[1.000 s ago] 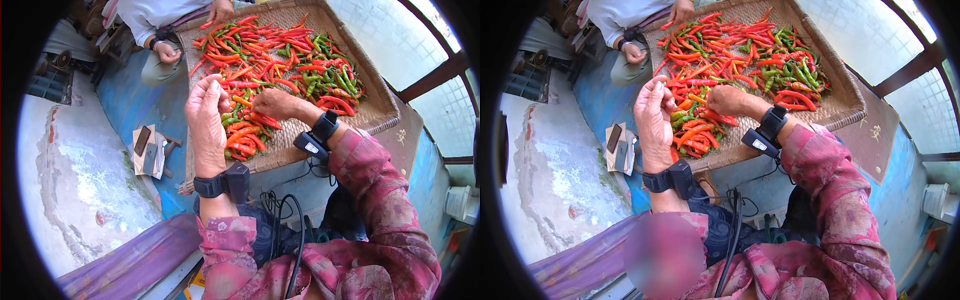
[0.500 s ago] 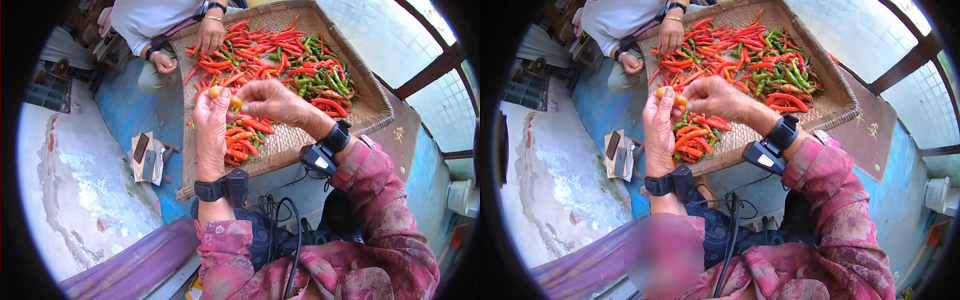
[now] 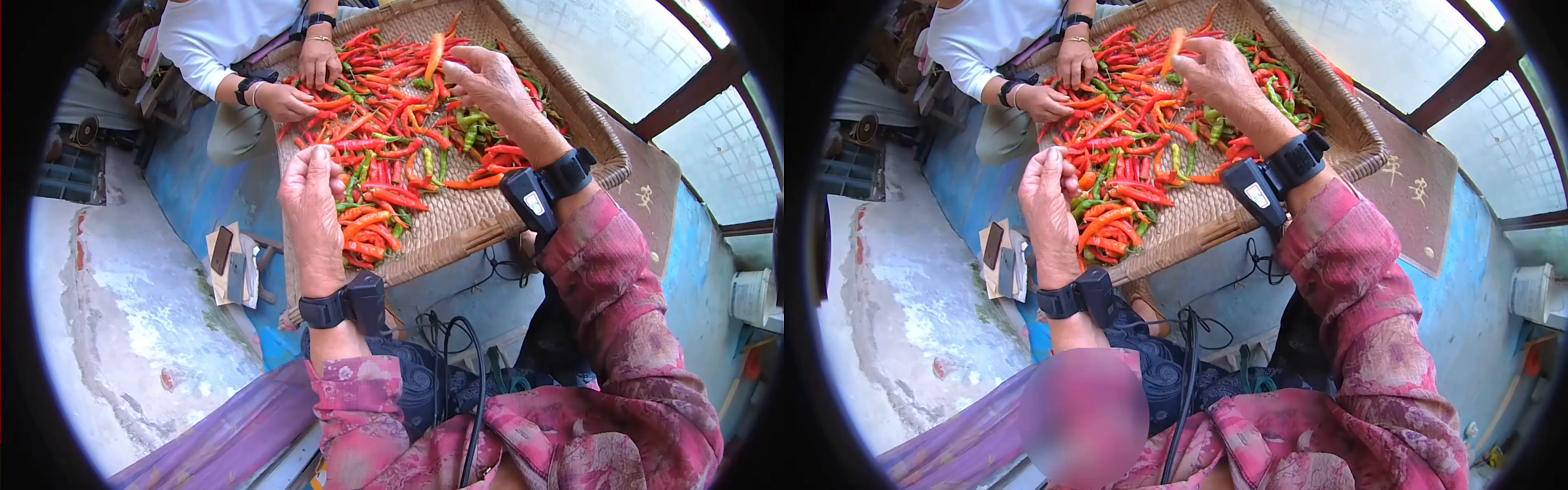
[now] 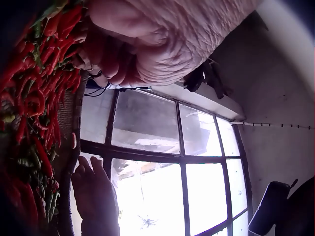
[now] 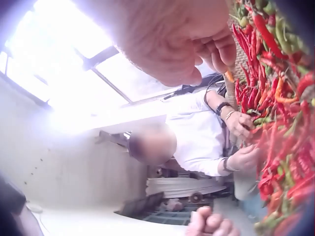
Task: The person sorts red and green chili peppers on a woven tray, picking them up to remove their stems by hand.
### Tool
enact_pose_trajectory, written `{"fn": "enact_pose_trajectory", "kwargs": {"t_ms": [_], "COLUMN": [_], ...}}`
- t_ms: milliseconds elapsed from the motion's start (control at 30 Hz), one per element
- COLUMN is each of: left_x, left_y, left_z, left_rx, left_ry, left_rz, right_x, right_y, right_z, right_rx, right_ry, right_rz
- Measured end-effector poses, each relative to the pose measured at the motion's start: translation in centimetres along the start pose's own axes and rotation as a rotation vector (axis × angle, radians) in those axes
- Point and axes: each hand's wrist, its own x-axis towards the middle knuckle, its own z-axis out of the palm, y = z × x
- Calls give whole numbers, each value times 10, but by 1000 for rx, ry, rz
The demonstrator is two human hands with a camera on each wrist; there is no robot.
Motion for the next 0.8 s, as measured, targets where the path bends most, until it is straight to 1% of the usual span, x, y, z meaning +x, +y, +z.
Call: {"fn": "enact_pose_trajectory", "kwargs": {"t_ms": [67, 100, 133, 167, 200, 267, 300, 333, 400, 533, 567, 600, 667, 733, 800], "left_x": [-1, 0, 0, 0, 0, -2, -2, -2, -2, -3, -5, -5, -5, -4, -3], "left_y": [1, -2, -3, -3, -2, 2, 4, 5, 8, 12, 15, 16, 18, 16, 13], "left_z": [4, 4, 4, 5, 5, 5, 5, 4, 4, 1, 1, 0, -2, -4, -3], "left_rx": [87, 168, 166, 213, 259, 205, 200, 194, 185, 119, 104, 99, 80, 62, 68], "left_ry": [-70, -93, -88, -103, -119, -102, -82, -61, -63, -79, -74, -64, -62, -53, -57], "left_rz": [-3, 21, 19, 41, 62, 44, 46, 48, 59, 98, 96, 97, 104, 103, 126], "right_x": [4, -1, -5, -4, -9, -17, -15, -12, -1, 14, 13, 11, 8, 10, 15], "right_y": [16, 14, 10, 28, 26, 29, 32, 35, 43, 74, 80, 75, 65, 66, 64], "right_z": [5, 8, 13, 29, 36, 47, 52, 56, 65, 86, 91, 93, 97, 98, 97], "right_rx": [-225, -257, -286, -361, -471, -677, -729, -737, -681, -633, -676, -680, -751, -765, -787], "right_ry": [-100, -287, -475, -506, -568, -521, -516, -521, -404, -443, -452, -459, -460, -472, -509], "right_rz": [-178, -170, -160, -270, -242, -277, -204, -211, -161, -175, -121, -130, -74, -74, -12]}}
